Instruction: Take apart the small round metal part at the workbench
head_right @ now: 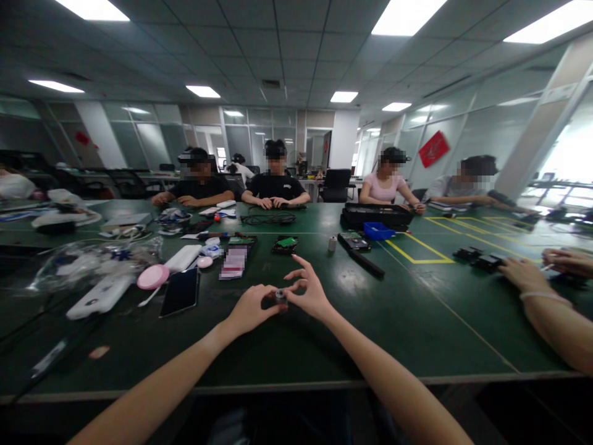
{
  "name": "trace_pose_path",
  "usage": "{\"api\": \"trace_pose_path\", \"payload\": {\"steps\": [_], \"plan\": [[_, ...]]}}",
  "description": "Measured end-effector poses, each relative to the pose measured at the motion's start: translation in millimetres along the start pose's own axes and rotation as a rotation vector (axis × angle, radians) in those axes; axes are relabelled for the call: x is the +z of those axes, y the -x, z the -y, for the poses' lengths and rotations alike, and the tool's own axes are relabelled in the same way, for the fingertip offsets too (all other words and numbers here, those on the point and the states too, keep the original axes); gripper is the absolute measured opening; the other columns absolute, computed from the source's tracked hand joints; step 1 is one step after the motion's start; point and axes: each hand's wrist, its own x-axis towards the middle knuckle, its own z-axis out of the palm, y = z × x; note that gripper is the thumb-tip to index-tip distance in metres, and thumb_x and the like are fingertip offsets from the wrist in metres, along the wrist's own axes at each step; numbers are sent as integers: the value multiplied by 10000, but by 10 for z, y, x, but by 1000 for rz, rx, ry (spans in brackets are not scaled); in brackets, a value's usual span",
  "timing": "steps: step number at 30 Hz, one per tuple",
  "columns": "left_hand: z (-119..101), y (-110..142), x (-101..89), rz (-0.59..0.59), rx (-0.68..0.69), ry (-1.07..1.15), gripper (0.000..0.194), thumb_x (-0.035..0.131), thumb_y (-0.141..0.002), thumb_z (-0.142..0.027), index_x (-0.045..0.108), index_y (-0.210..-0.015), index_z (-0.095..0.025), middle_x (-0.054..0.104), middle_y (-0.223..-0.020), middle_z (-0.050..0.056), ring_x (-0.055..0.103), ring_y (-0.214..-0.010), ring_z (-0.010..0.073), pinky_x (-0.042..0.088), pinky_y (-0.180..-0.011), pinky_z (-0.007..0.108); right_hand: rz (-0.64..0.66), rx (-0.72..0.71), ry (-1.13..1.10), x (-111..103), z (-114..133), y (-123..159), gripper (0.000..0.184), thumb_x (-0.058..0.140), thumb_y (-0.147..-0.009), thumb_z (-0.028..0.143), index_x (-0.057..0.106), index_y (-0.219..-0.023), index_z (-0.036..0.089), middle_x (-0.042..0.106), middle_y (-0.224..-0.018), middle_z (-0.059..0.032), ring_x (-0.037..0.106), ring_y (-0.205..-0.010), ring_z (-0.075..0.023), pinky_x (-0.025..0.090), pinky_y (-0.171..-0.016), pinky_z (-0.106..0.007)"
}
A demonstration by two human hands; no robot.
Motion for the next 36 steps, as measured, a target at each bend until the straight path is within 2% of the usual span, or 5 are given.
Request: {"api": "trace_pose_path", "payload": {"steps": [11,36], "plan": [[1,7,-5,-9,16,-16,325,623,-792,-520,641,-952,-237,647,-852,23,581,-801,209,401,-714,294,12,-11,28,-6,-8,-2,878,745,-667,258,258,-1398,297,570,-997,-35,681,-740,-171,565,-735,-388],[17,7,9,-20,21,7,351,624,-786,-543,642,-949,-233,652,-862,22,587,-805,206,408,-721,292,-39,43,-76,-11,-63,-19,930,770,-656,275,227,-1410,316,566,-982,-19,691,-753,-179,570,-767,-400]]}}
